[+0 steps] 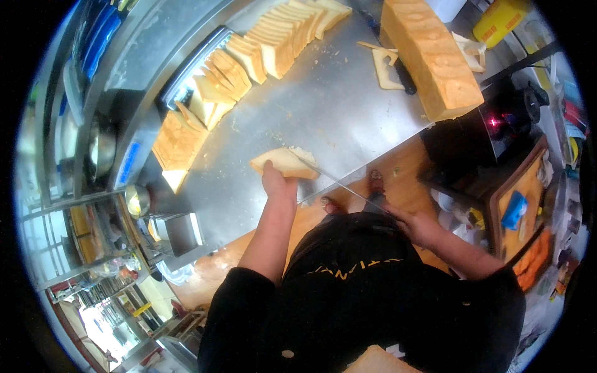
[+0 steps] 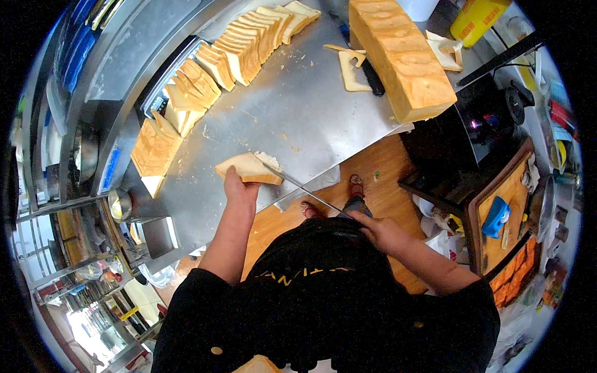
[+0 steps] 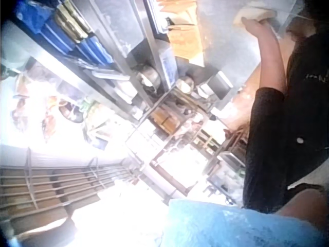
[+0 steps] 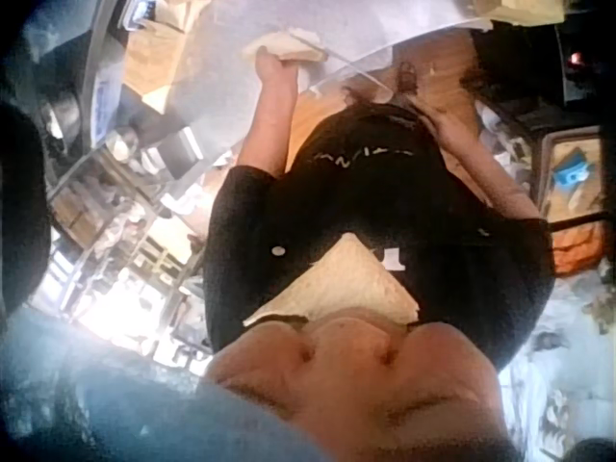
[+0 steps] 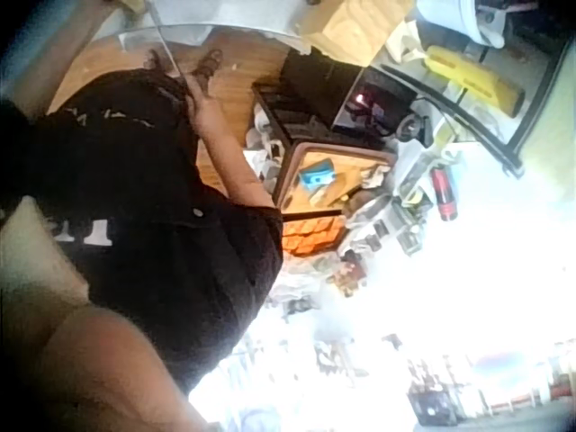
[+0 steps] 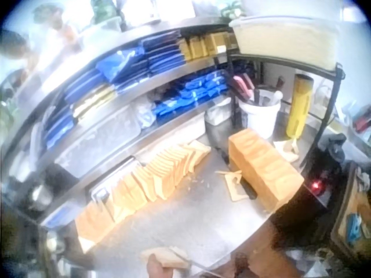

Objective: The person slices a loaf of white bread into uniform pieces using a long serrated knife on a stainless steel countertop. The person stacks the cut slices and continues slicing additional loaves, arranging the finished slices in neat rows.

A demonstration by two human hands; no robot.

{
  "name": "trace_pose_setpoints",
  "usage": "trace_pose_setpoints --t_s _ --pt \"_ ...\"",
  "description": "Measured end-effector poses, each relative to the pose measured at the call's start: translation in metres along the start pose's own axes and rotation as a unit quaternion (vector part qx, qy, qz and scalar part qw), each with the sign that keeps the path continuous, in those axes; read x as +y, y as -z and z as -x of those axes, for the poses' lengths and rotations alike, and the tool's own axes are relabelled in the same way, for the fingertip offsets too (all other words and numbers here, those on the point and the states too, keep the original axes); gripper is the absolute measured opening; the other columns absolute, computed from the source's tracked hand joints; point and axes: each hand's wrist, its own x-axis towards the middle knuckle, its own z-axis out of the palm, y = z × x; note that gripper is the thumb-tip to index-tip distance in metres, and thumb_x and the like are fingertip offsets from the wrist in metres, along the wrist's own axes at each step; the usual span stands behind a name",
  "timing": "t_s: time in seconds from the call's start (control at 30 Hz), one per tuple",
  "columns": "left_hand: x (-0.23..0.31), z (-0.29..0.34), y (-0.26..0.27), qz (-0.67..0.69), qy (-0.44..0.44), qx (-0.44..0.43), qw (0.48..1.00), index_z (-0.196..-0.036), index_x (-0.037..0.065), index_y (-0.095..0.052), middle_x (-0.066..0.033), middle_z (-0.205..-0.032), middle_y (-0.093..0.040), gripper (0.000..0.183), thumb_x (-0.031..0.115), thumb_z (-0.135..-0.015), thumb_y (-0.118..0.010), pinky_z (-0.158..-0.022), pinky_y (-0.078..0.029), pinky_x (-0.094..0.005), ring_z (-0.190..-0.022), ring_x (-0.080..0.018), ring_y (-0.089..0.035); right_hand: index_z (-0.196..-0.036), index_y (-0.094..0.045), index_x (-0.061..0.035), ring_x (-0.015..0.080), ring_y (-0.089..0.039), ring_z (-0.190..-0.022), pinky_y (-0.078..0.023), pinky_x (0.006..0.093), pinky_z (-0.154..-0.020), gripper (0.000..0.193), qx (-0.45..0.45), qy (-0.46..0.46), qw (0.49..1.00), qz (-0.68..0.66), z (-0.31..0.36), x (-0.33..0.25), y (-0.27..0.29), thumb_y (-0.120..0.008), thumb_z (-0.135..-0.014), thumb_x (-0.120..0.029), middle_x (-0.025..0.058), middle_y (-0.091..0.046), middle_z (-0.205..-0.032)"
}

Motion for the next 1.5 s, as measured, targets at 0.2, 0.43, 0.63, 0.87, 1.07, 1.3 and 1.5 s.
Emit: trace_pose_setpoints --t_s 0.2,0.43,0.63,0.87,1.07,1.3,1.5 --pt "0.003 0.001 -0.001 0.012 0.009 0.008 1.0 -0.137 0.005 -0.029 -0.0178 -0.136 -0.039 0.046 0.03 -0.098 -0.028 -0.103 -0.034 -0.055 -0.126 -0.0356 -0.039 -0.137 -0.038 -0.0231 0.0406 -0.063 -0.076 -0.051 0.0478 -0.067 0.051 -0.002 0.0 1.0 -0.029 0.019 0.01 0.0 -0.052 -0.089 -0.012 0.0255 -0.062 -0.085" --pt "0.022 0.011 0.014 -0.007 0.072 -0.031 0.997 -0.136 0.004 -0.03 -0.0175 -0.135 -0.041 0.045 0.022 -0.096 -0.039 -0.104 -0.034 -0.0536 -0.125 -0.0355 -0.041 -0.138 -0.037 -0.0208 0.0379 -0.064 -0.085 -0.051 0.0411 -0.075 0.05 -0.035 -0.105 0.991 -0.072 0.014 0.002 0.011 -0.051 -0.091 -0.013 0.0257 -0.062 -0.094" --pt "0.018 0.007 0.039 -0.02 0.061 -0.009 0.998 -0.133 0.002 -0.035 -0.0158 -0.129 -0.048 0.045 0.017 -0.093 -0.049 -0.101 -0.039 -0.0499 -0.12 -0.0339 -0.046 -0.139 -0.037 -0.0196 0.0375 -0.06 -0.099 -0.049 0.0383 -0.083 0.049 0.053 0.029 0.992 -0.113 -0.006 0.019 -0.014 -0.05 -0.092 -0.013 0.0234 -0.059 -0.114" --pt "0.024 0.011 0.066 -0.491 -0.353 0.065 0.794 -0.127 0.001 -0.044 -0.0169 -0.124 -0.049 0.052 0.012 -0.08 -0.065 -0.096 -0.04 -0.0417 -0.113 -0.032 -0.048 -0.137 -0.039 -0.019 0.0396 -0.06 -0.093 -0.05 0.0421 -0.079 0.052 0.06 0.027 0.997 0.029 -0.021 0.001 0.005 -0.054 -0.089 -0.01 0.0239 -0.06 -0.11" --pt "0.023 0.023 0.018 -0.634 -0.547 -0.17 0.52 -0.106 0.001 -0.06 -0.0146 -0.112 -0.054 0.04 0.009 -0.069 -0.072 -0.095 -0.039 -0.0422 -0.107 -0.0339 -0.048 -0.136 -0.04 -0.0213 0.0398 -0.061 -0.082 -0.05 0.0449 -0.071 0.055 0.103 0.099 0.988 0.051 -0.035 -0.004 0.006 -0.057 -0.085 -0.01 0.0227 -0.063 -0.094" --pt "0.004 0.006 0.008 -0.676 -0.523 -0.187 0.484 -0.1 0.003 -0.06 -0.0126 -0.109 -0.053 0.04 0.013 -0.064 -0.073 -0.091 -0.039 -0.0433 -0.102 -0.0326 -0.048 -0.137 -0.039 -0.0244 0.0402 -0.061 -0.077 -0.049 0.0473 -0.065 0.054 0.123 0.119 0.983 0.071 -0.062 0.001 -0.005 -0.056 -0.087 -0.016 0.0238 -0.062 -0.086" --pt "0.003 0.002 0.012 -0.682 -0.522 -0.192 0.475 -0.099 0.002 -0.059 -0.0127 -0.107 -0.054 0.038 0.012 -0.064 -0.072 -0.088 -0.04 -0.0422 -0.099 -0.0328 -0.05 -0.137 -0.038 -0.0243 0.0423 -0.06 -0.074 -0.049 0.0482 -0.067 0.054 0.126 0.139 0.981 0.058 -0.079 -0.027 -0.006 -0.054 -0.087 -0.014 0.024 -0.062 -0.084"
